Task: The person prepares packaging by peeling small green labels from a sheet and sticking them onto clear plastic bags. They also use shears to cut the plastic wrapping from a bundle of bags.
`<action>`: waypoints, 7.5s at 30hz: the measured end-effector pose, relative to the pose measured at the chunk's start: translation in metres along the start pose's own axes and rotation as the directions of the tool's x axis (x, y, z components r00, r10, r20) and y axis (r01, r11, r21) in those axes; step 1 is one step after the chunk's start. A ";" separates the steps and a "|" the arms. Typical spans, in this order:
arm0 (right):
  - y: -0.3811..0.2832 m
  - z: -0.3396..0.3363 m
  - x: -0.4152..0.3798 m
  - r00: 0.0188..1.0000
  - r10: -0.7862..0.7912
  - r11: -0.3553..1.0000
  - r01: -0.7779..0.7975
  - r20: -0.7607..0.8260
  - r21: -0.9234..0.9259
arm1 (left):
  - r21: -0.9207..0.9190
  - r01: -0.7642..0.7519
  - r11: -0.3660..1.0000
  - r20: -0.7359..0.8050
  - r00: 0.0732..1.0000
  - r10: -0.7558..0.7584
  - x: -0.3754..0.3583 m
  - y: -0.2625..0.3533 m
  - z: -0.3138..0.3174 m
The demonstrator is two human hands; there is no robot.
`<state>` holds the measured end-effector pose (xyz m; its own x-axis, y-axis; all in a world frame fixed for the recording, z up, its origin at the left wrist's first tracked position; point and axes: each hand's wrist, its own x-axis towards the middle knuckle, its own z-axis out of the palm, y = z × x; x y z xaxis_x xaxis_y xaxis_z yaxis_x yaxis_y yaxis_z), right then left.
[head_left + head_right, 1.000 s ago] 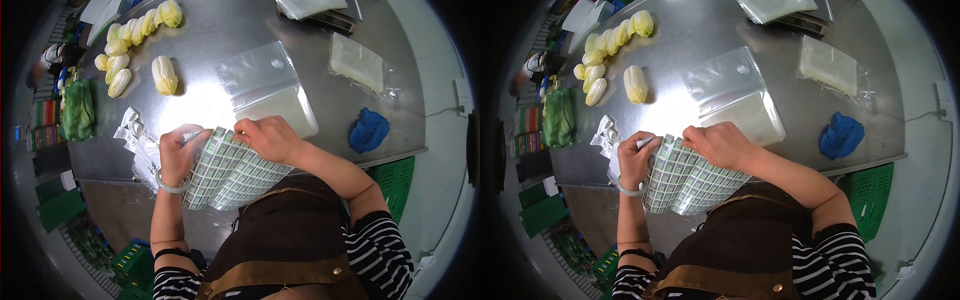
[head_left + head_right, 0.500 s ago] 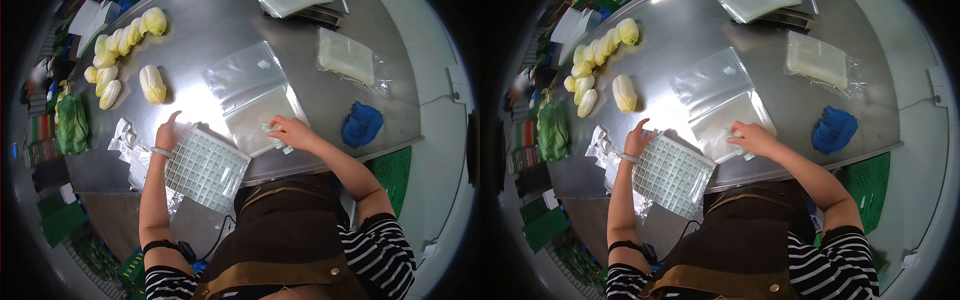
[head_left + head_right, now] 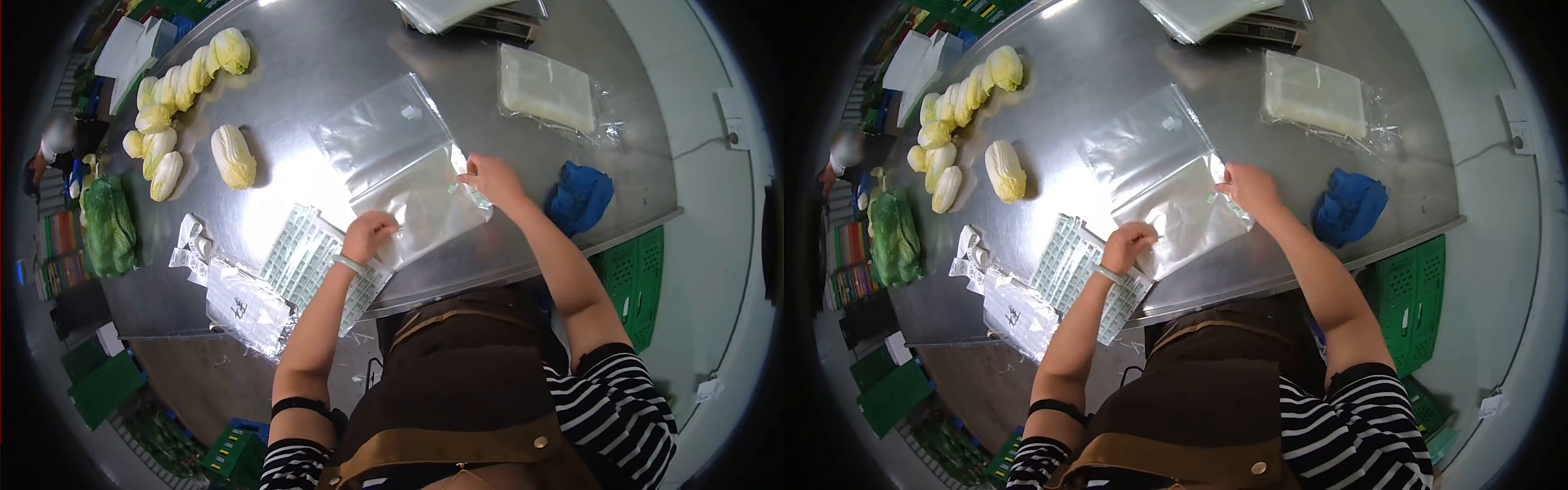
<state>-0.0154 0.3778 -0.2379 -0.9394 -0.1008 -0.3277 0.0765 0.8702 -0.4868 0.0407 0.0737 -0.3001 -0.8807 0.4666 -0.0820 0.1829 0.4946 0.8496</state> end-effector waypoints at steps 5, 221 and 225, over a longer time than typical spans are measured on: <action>-0.007 -0.020 -0.006 0.962 -0.001 0.780 -0.170 0.273 0.603 | -0.641 0.226 0.733 -0.490 0.615 -0.618 0.021 0.019 -0.051; -0.039 -0.019 0.008 0.961 0.015 0.942 0.080 -0.277 0.326 | -0.695 0.291 0.657 -0.284 0.729 -0.623 0.014 0.006 -0.058; -0.043 -0.011 -0.011 0.914 -0.106 0.913 0.246 -0.390 0.327 | -0.334 0.362 0.871 -0.286 0.841 -0.459 0.000 0.004 -0.089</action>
<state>-0.0125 0.3467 -0.2043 -0.9977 0.0036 0.0681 -0.0517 0.6120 -0.7892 0.0026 0.0102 -0.2507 -0.9497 -0.0448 -0.3099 -0.3051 0.3547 0.8838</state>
